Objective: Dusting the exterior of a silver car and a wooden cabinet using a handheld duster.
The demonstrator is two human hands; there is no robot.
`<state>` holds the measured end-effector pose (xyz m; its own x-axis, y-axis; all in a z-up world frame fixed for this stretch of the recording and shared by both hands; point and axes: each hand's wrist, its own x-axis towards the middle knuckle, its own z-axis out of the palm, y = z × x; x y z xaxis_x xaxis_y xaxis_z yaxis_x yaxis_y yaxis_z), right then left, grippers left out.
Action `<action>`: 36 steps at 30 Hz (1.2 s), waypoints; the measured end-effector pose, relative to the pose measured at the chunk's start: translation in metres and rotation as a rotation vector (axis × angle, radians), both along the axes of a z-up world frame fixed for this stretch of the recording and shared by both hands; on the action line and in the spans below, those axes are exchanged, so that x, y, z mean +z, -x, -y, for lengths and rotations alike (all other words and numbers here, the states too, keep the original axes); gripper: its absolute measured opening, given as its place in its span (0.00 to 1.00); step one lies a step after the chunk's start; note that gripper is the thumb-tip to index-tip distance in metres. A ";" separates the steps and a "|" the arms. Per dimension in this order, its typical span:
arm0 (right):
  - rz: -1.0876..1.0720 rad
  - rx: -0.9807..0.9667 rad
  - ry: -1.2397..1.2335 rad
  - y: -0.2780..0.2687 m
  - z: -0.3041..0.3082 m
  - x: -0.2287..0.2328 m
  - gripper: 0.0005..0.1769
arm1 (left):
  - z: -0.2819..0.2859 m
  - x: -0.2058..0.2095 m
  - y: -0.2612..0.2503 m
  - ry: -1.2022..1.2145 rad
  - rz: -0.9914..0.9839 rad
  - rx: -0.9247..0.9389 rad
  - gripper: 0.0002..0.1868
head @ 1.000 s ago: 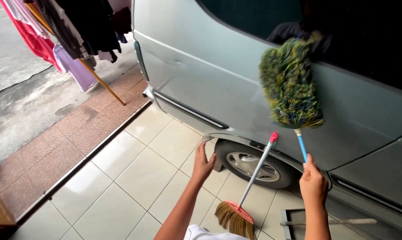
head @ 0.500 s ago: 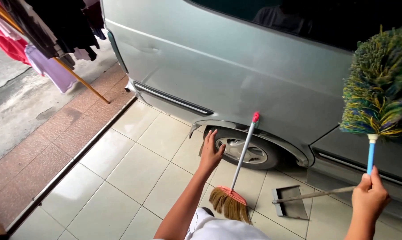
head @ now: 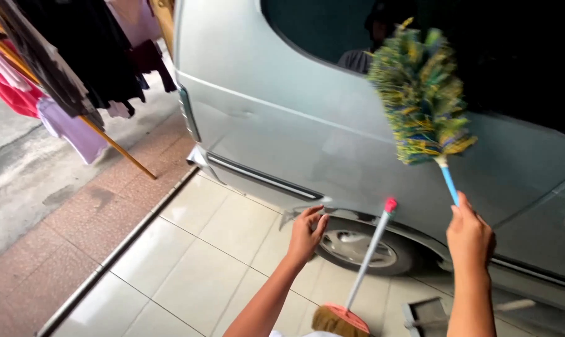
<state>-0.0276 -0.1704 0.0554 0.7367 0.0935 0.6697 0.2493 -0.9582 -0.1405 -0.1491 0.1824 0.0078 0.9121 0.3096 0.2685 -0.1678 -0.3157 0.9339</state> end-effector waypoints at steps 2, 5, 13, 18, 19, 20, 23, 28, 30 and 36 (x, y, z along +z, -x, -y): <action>0.023 0.141 -0.103 -0.002 -0.095 0.028 0.17 | -0.057 -0.001 0.004 -0.023 -0.007 0.029 0.26; -0.002 0.299 -0.168 -0.016 -0.219 0.027 0.17 | -0.130 0.018 0.020 -0.026 -0.043 0.078 0.24; 0.069 0.379 -0.173 0.001 -0.336 0.058 0.18 | -0.222 0.051 0.046 0.017 0.007 0.144 0.09; 0.080 0.348 -0.354 -0.026 -0.326 0.051 0.21 | -0.233 0.060 0.054 0.038 0.054 0.120 0.10; 0.080 0.348 -0.350 -0.009 -0.329 0.050 0.21 | -0.233 0.065 0.057 0.041 0.054 0.121 0.10; 0.004 0.350 -0.282 0.004 -0.330 0.050 0.22 | -0.231 0.070 0.058 0.049 0.048 0.109 0.11; -0.095 0.354 -0.179 0.034 -0.321 0.039 0.22 | -0.220 0.067 0.051 0.054 0.043 0.079 0.13; -0.089 0.386 -0.232 0.046 -0.297 0.026 0.23 | -0.202 0.075 0.057 0.040 -0.009 0.002 0.18; -0.091 0.290 -0.408 0.041 -0.284 0.018 0.21 | -0.195 0.067 0.057 0.019 0.011 0.015 0.21; -0.239 0.329 -0.385 0.028 -0.268 -0.040 0.22 | -0.163 0.070 0.066 0.031 -0.008 -0.026 0.27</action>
